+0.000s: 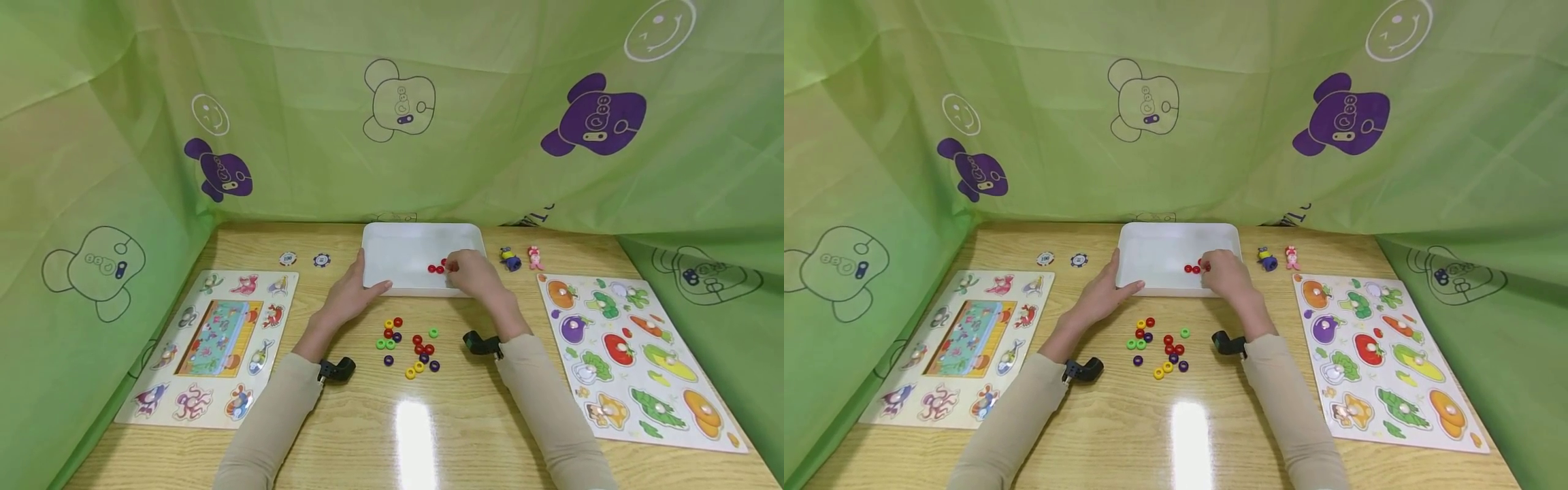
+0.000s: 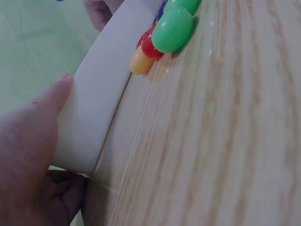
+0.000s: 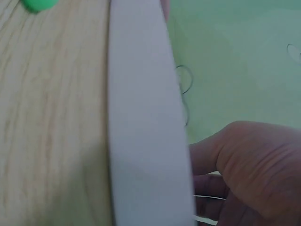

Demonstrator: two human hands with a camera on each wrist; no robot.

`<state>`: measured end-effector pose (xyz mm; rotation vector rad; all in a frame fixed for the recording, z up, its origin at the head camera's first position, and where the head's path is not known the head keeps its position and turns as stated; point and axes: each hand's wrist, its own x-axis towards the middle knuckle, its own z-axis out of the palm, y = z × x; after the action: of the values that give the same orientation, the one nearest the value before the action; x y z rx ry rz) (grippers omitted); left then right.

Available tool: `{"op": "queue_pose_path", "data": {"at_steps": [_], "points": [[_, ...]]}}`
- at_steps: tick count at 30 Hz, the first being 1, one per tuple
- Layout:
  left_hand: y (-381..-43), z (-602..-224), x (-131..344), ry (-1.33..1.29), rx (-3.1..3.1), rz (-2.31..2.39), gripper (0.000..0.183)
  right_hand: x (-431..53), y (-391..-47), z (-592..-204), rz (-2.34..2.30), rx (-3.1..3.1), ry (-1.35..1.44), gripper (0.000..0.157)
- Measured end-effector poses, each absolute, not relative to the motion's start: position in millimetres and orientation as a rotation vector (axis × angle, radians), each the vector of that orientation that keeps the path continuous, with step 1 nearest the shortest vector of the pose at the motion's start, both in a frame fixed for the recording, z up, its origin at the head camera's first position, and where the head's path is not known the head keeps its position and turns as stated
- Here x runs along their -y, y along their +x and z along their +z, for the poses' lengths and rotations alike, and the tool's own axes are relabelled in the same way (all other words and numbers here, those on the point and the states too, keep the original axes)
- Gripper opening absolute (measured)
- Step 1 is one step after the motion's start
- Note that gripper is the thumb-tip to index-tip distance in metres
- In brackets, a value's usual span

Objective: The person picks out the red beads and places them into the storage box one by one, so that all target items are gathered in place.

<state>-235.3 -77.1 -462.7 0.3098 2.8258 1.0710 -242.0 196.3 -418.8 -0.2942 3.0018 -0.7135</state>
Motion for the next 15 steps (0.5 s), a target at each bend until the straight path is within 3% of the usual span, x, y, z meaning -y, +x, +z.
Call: {"op": "queue_pose_path", "data": {"at_steps": [5,15], "points": [[-235.0,-463.0,77.8,0.304,-2.825,1.070,0.108,-191.4,-234.6,-406.7,-0.688,-3.047,-0.400,0.024],[-235.0,-463.1,77.1,0.289,-2.824,1.066,0.107,-166.1,-190.9,-390.5,-0.684,-2.894,-0.827,0.016]]}}
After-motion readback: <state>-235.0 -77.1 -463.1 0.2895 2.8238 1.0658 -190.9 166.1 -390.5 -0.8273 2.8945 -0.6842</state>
